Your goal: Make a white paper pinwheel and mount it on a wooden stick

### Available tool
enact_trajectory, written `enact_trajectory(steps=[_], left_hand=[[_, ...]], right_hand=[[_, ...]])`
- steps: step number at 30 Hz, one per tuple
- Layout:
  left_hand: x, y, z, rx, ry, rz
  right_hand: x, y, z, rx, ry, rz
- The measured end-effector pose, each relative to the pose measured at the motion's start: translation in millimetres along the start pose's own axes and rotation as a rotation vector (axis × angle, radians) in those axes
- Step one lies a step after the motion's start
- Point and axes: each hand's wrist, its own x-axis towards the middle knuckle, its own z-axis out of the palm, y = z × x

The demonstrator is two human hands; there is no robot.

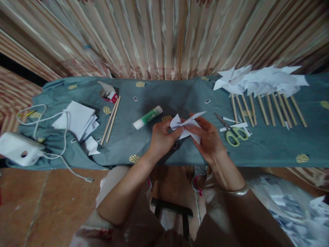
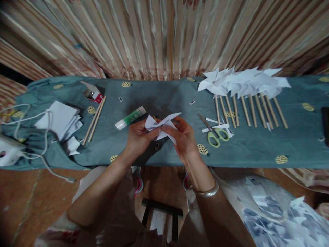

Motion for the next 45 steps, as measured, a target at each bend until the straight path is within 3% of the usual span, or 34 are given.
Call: enact_trajectory(steps=[16, 24, 32, 45], left_hand=[[0.1, -2.6, -0.6, 0.083, -0.021, 0.025], [2.9, -7.1, 0.2, -0.007, 0.004, 0.003], [1.9, -7.7, 0.3, -0.013, -0.011, -0.006], [4.4, -8.1, 0.8, -0.233, 0.039, -0.08]], right_hand=[[-0.6, -0.1, 0.9, 0.009, 0.065, 0.027], [2.7, 1.3, -3.2, -0.034, -0.001, -0.066], [2.6, 0.4, -3.9, -0.043, 0.029, -0.043], [-0.1, -2.2, 1.6, -0.002, 0.043, -0.029]])
